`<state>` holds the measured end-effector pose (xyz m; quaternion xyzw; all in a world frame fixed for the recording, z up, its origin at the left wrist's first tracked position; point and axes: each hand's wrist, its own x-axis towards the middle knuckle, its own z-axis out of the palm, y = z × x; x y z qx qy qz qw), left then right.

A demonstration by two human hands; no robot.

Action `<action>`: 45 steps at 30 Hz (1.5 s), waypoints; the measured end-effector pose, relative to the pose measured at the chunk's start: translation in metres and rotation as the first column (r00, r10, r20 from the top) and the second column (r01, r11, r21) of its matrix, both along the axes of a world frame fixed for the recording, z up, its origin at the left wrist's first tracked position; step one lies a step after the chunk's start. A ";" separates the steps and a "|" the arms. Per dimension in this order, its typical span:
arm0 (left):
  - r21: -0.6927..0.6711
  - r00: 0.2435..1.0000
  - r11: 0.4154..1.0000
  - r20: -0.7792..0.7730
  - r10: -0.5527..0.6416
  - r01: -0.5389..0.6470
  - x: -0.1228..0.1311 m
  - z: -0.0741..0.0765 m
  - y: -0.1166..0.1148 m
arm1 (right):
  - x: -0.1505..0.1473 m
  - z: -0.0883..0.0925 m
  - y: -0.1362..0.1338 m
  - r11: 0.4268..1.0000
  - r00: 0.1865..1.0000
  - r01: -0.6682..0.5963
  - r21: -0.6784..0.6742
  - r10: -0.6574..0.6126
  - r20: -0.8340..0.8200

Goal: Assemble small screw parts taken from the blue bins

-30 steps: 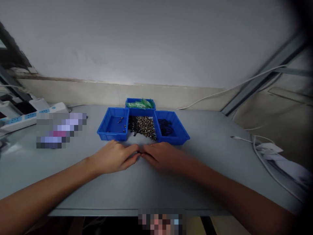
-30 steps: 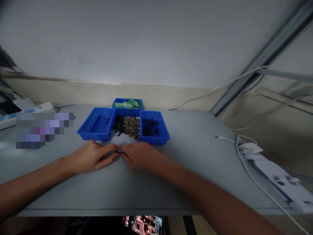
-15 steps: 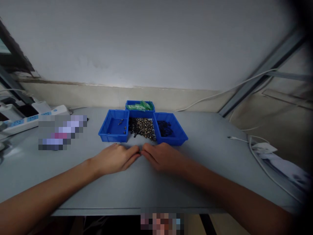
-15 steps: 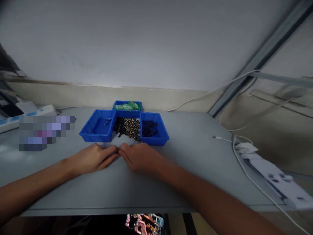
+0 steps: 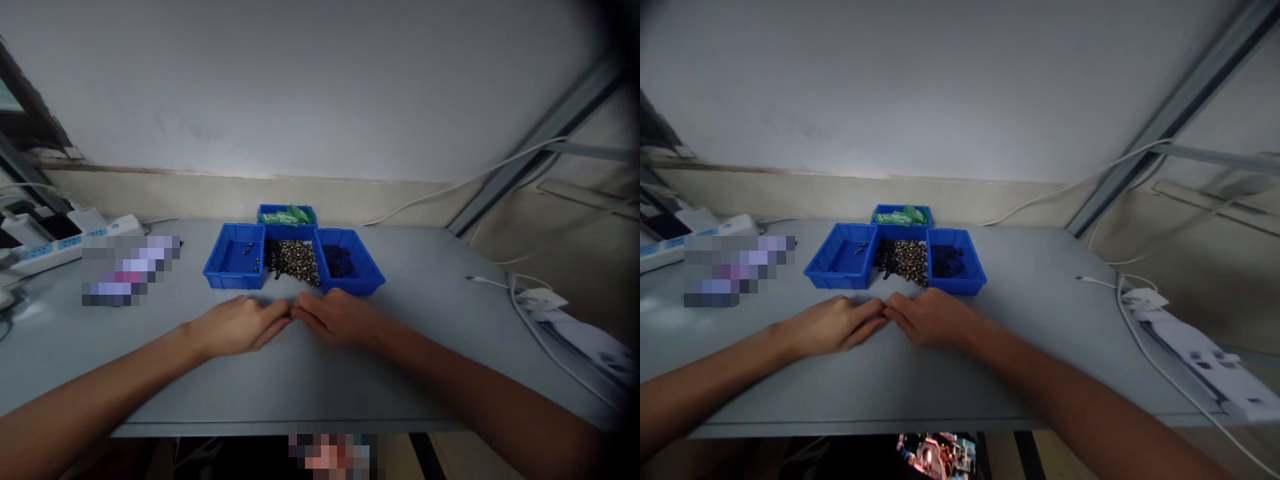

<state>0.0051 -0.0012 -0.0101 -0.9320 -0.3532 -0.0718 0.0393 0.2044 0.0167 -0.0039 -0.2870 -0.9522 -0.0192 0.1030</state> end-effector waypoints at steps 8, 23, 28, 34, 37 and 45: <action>-0.044 0.993 0.997 0.098 0.062 -0.058 -0.005 0.003 0.007 | 0.002 0.013 0.007 0.971 0.999 0.053 -0.234 -0.051 0.018; 0.099 0.962 0.983 0.211 -0.174 0.156 -0.002 0.005 0.003 | 0.000 -0.001 0.012 0.977 0.998 -0.040 -0.208 0.049 0.037; 0.038 0.991 0.999 0.137 0.001 -0.006 -0.002 0.005 0.004 | 0.002 0.005 0.011 0.980 1.000 0.011 -0.200 -0.005 0.030; -0.006 0.997 1.000 0.075 0.027 -0.027 0.001 0.001 0.005 | 0.002 0.001 0.008 0.994 0.998 -0.048 -0.095 0.044 -0.037; -0.057 0.998 0.998 0.063 0.006 -0.002 0.003 0.002 0.004 | 0.001 -0.001 0.005 0.995 0.996 -0.072 -0.075 0.068 -0.053; -0.066 0.991 0.996 0.113 0.070 -0.063 0.001 0.005 0.005 | 0.001 0.003 0.007 0.989 1.000 -0.025 -0.146 0.024 -0.008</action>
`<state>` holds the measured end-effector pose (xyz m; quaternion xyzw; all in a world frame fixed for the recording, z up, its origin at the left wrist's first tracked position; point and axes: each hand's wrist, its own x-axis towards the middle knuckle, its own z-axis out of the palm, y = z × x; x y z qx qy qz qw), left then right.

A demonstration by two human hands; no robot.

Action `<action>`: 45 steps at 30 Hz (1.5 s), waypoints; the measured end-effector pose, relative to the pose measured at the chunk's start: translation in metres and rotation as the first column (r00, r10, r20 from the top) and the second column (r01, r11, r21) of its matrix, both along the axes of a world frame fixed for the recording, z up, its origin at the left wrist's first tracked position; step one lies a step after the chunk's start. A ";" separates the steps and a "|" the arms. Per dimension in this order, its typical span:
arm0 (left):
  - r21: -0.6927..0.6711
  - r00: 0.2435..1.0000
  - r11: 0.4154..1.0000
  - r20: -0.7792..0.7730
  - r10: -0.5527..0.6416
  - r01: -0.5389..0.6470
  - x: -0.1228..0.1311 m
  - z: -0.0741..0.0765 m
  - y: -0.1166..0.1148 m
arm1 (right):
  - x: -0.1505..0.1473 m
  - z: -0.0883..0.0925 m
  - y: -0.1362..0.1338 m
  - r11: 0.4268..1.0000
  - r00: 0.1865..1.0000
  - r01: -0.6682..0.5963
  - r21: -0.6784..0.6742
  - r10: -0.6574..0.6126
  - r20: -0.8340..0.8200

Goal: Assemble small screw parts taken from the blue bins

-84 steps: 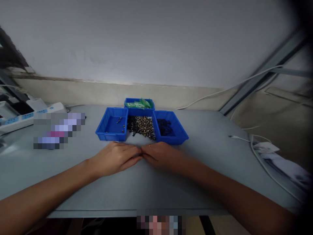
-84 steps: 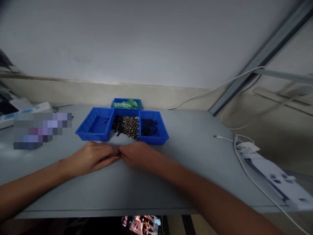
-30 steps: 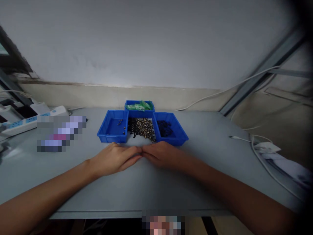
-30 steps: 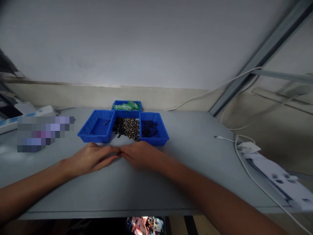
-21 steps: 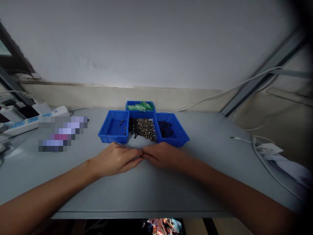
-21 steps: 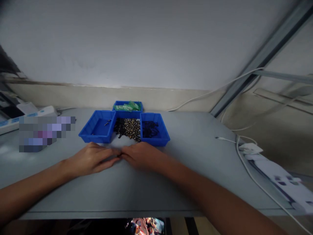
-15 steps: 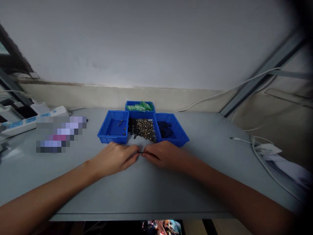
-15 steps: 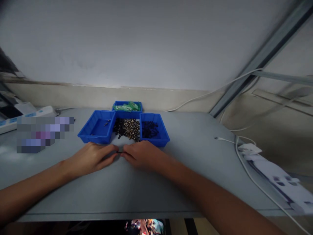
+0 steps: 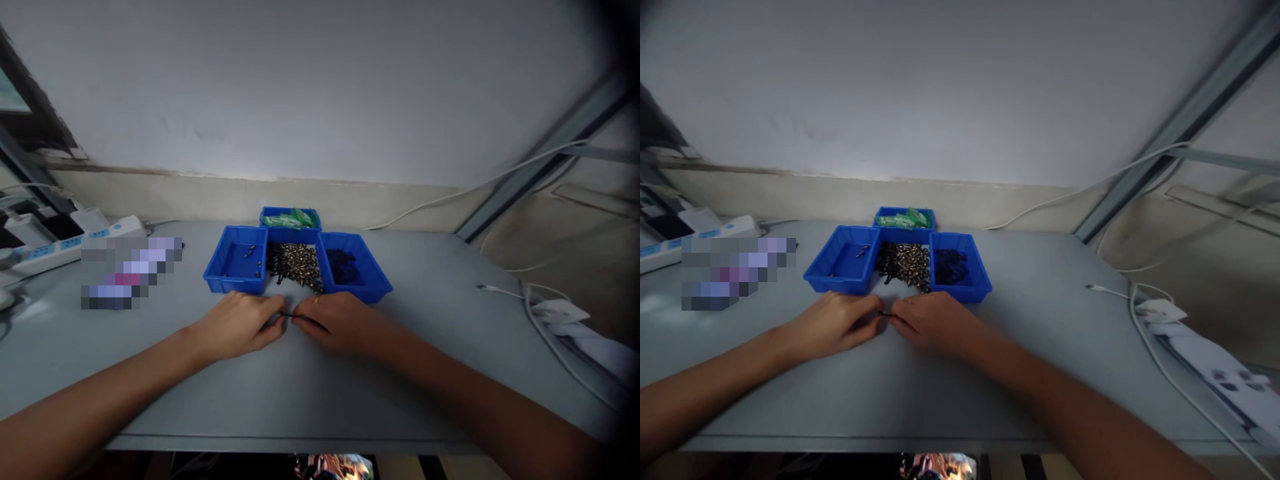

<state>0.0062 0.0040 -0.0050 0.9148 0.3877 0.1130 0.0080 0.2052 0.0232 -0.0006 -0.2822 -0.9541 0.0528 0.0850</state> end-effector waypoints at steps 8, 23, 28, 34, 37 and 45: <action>-0.056 0.986 0.996 0.159 -0.060 0.070 0.001 0.001 -0.001 | -0.003 -0.002 0.001 0.991 0.998 0.060 -0.122 -0.060 0.005; 0.011 0.991 0.998 0.114 -0.063 0.062 -0.002 -0.003 0.003 | -0.003 0.002 -0.001 0.983 0.994 0.114 -0.146 -0.113 0.014; 0.030 0.990 0.993 0.078 -0.115 0.113 -0.002 -0.004 0.005 | -0.005 0.006 -0.002 0.988 0.991 0.128 -0.090 -0.123 0.055; 0.011 0.998 0.999 0.043 -0.054 0.053 -0.002 -0.002 0.004 | -0.005 0.001 0.001 0.989 0.991 0.126 -0.079 -0.122 0.056; -0.013 1.000 1.000 0.009 -0.019 0.019 -0.003 -0.001 0.005 | -0.003 -0.001 0.003 0.987 0.993 0.121 -0.103 -0.119 0.025; 0.016 0.994 0.995 0.046 -0.095 0.094 -0.004 0.001 0.005 | -0.003 0.000 0.003 0.989 0.993 0.116 -0.092 -0.114 0.032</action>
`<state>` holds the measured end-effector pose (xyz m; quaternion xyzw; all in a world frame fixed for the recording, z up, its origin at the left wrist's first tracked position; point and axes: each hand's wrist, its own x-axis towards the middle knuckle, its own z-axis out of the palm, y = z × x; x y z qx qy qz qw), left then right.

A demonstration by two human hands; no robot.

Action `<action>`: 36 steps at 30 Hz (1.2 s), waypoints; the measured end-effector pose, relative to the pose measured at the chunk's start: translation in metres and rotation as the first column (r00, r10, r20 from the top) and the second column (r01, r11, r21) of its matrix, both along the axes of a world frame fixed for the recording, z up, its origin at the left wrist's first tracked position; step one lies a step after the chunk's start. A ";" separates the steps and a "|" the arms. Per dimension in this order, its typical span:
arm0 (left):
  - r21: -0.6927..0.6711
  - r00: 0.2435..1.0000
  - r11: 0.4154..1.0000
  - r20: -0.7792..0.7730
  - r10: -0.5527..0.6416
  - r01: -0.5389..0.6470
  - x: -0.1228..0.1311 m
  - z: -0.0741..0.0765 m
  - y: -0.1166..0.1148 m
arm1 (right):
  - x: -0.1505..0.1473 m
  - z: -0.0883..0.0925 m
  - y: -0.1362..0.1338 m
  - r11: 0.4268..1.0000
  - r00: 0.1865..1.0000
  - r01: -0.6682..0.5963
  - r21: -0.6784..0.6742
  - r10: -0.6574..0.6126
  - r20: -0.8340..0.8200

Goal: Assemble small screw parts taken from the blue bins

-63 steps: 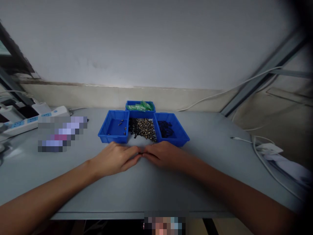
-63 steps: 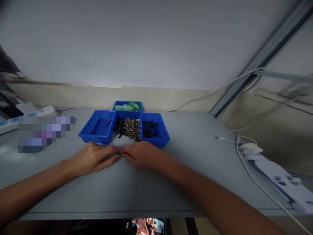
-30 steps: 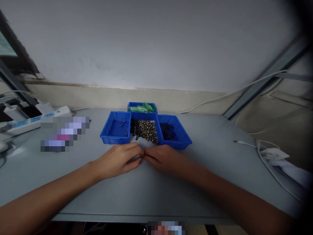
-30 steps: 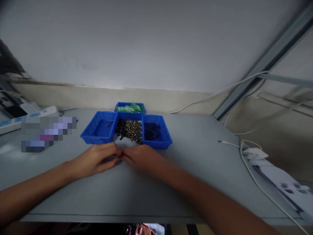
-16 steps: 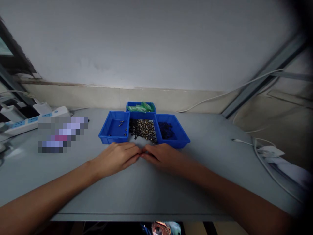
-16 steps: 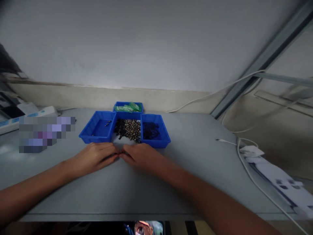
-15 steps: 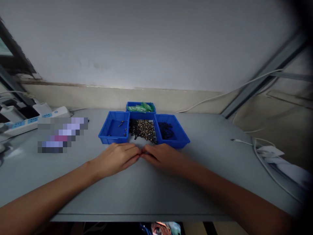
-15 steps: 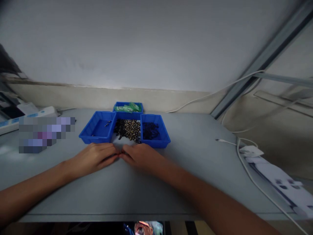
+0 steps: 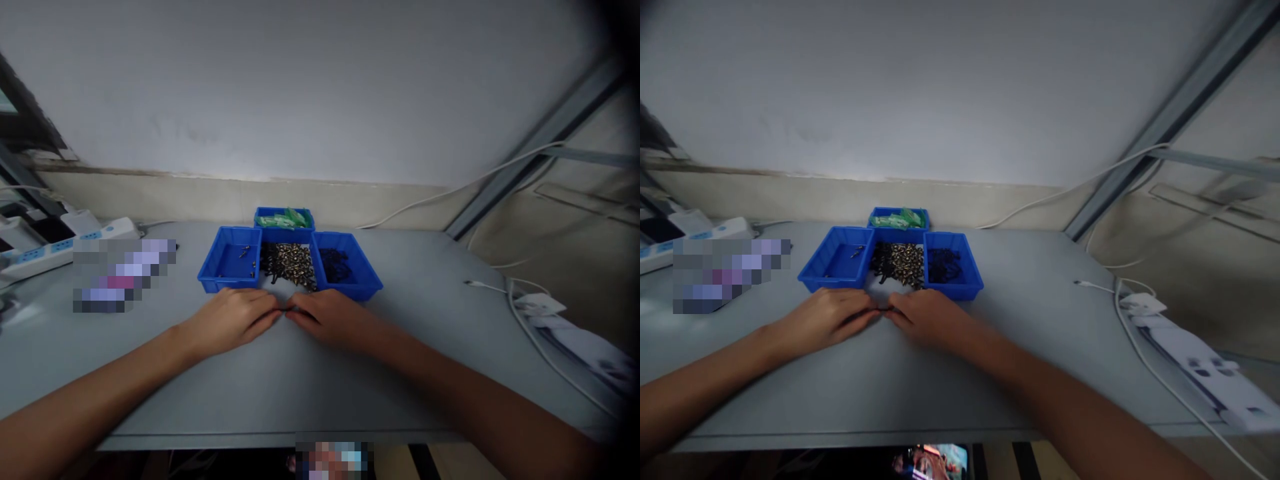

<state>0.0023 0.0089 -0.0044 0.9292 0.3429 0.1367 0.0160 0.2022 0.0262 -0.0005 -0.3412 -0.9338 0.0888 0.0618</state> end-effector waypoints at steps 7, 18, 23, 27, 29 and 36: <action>0.055 0.999 0.998 -0.008 -0.035 0.035 0.002 -0.001 -0.005 | -0.001 -0.007 -0.001 0.997 0.997 -0.071 0.027 0.072 -0.041; -0.045 0.994 0.999 -0.111 0.000 -0.005 0.000 -0.003 0.000 | -0.001 -0.001 -0.003 0.999 0.999 0.039 -0.020 -0.040 -0.032; -0.076 0.996 0.997 -0.091 0.011 -0.018 0.002 -0.001 -0.002 | -0.001 -0.001 -0.005 0.999 0.997 0.047 -0.014 -0.048 -0.061; -0.074 0.997 0.997 -0.072 0.017 -0.023 0.003 0.000 -0.002 | -0.001 -0.002 -0.005 0.997 0.995 0.068 -0.030 -0.070 -0.066; -0.065 0.998 0.998 -0.062 0.016 -0.020 0.003 0.000 -0.002 | -0.001 -0.001 -0.006 0.998 0.995 0.065 -0.024 -0.066 -0.068; -0.029 0.997 0.999 -0.070 0.031 -0.033 0.003 -0.001 -0.003 | -0.001 0.001 -0.008 0.990 0.990 0.127 -0.057 -0.130 -0.049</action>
